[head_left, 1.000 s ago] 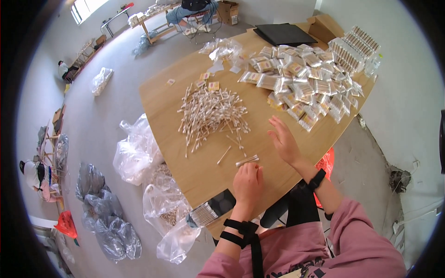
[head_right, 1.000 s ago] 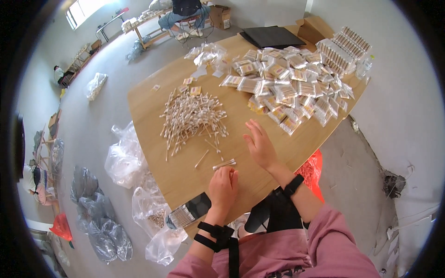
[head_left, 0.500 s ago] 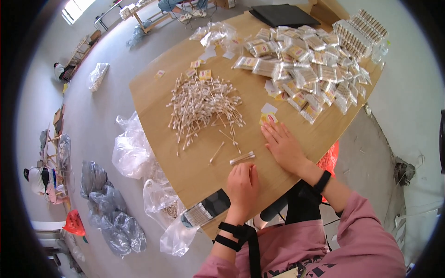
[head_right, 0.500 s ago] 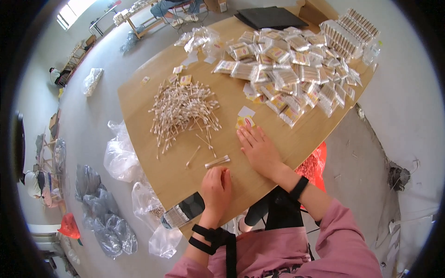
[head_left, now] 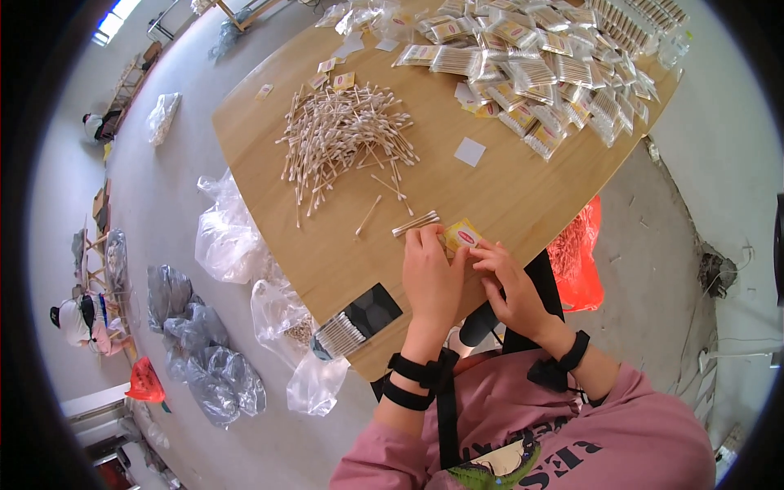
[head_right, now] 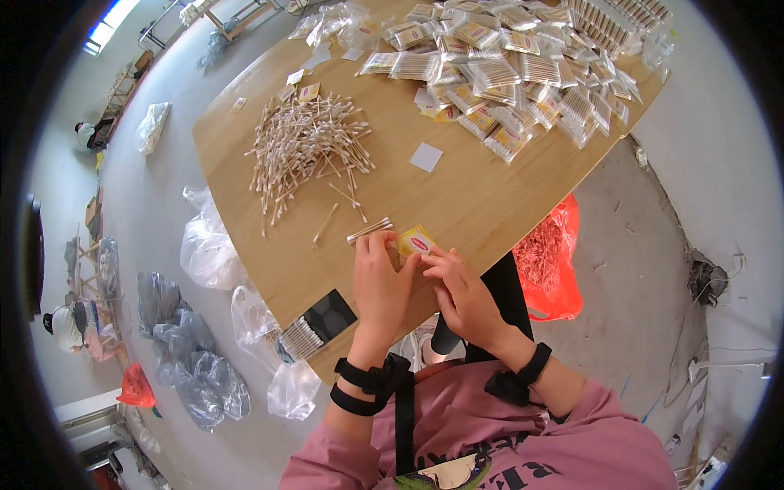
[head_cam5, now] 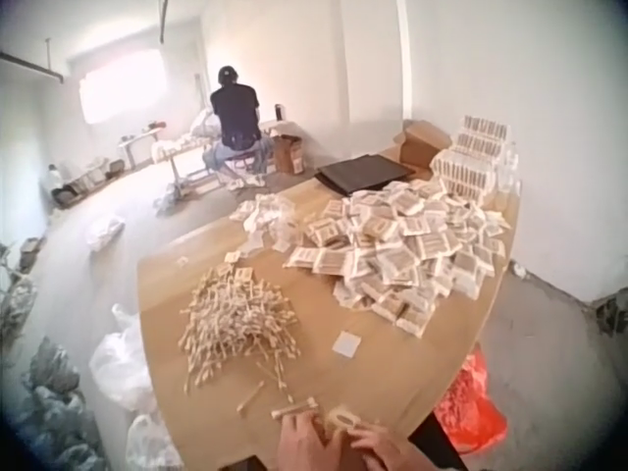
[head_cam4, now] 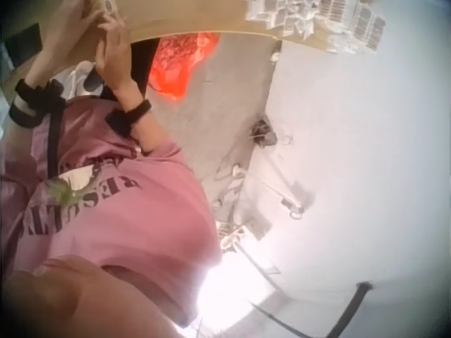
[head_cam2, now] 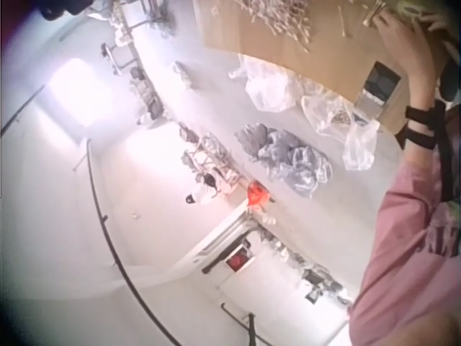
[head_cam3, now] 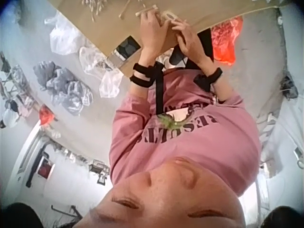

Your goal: Counting cotton swabs, arranging them in sets, and putting them into small plastic bags with labels.

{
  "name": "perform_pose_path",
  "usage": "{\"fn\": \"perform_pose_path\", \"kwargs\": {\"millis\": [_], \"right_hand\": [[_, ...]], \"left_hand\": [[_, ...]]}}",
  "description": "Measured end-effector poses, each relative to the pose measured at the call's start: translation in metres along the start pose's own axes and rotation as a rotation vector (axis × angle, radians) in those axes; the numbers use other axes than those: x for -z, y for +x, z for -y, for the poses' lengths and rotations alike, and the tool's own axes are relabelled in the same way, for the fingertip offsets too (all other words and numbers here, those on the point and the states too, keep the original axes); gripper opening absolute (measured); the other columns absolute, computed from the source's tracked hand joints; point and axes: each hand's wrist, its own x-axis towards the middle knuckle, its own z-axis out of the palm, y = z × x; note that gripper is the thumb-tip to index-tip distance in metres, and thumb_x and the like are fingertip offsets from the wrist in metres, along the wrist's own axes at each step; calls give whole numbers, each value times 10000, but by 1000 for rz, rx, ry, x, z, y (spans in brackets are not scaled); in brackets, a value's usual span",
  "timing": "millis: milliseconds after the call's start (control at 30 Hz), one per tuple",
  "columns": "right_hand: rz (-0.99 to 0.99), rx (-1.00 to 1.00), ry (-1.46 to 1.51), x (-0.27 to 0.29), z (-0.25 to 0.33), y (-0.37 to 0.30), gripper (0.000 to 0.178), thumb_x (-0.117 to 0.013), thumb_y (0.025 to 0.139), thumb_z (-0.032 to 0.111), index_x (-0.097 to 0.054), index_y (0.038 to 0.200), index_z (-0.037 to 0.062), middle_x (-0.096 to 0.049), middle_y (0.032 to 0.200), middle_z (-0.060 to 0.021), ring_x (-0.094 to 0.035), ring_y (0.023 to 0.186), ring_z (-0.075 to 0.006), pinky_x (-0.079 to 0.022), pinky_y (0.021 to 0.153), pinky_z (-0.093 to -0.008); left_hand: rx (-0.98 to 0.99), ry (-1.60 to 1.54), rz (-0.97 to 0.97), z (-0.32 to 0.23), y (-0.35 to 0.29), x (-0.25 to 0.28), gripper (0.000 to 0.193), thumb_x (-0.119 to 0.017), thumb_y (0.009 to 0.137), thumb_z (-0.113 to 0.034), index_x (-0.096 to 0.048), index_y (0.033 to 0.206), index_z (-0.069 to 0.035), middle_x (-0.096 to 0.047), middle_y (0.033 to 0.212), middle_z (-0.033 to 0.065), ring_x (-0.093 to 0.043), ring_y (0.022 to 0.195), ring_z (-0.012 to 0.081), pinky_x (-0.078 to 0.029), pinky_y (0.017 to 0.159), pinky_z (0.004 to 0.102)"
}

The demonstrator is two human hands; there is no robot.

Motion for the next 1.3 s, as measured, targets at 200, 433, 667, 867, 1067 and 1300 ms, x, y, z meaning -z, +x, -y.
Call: {"fn": "perform_pose_path", "kwargs": {"millis": [200, 433, 667, 867, 1067, 1300], "right_hand": [[-33, -31, -67, -3, 6, -4, 331, -546, 835, -41, -514, 1154, 41, -529, 1336, -122, -448, 1317, -329, -308, 1135, -499], [52, -12, -125, -1, 5, 0, 452, -563, 822, -19, -487, 1264, 33, -496, 1367, -148, -421, 1338, -331, -280, 1146, -500], [50, -17, -203, -2, 8, 3, 456, -596, 834, 30, -489, 1278, 38, -493, 1379, -139, -418, 1340, -325, -274, 1145, -504], [168, 78, -451, 0, 2, 4, 482, -582, 897, 126, -462, 1358, 55, -463, 1433, -107, -410, 1346, -315, -257, 1148, -508], [-35, -86, -595, 19, -23, 33, 441, -569, 925, 155, -489, 1350, 67, -495, 1407, -115, -385, 1362, -322, -197, 1167, -500], [103, -338, 617, -15, 65, 38, 360, -678, 876, 127, -580, 1210, 37, -620, 1102, -113, -605, 1026, -155, -484, 843, -289]], "left_hand": [[81, 62, 61, -6, 2, -1, 345, -773, 751, -144, -557, 995, -31, -574, 987, 120, -584, 930, 305, -486, 755, 393], [220, -231, 35, -9, -2, -1, 281, -733, 796, -66, -552, 1004, -12, -648, 787, 111, -628, 665, 204, -498, 620, 315], [319, -459, 13, -3, -1, 4, 146, -679, 873, -79, -607, 955, 17, -657, 722, 87, -614, 655, 123, -473, 602, 273], [174, -339, -161, 11, -7, 10, 165, -653, 914, -132, -652, 989, 15, -651, 746, 82, -571, 594, 133, -428, 540, 282], [584, -862, 19, 15, -38, 72, 186, -640, 930, -119, -651, 1023, 41, -662, 791, 49, -528, 570, 64, -392, 512, 199], [339, -430, 145, 32, -96, 114, 160, -620, 922, -55, -662, 1065, 3, -683, 883, 36, -592, 691, 104, -456, 613, 226]]}}
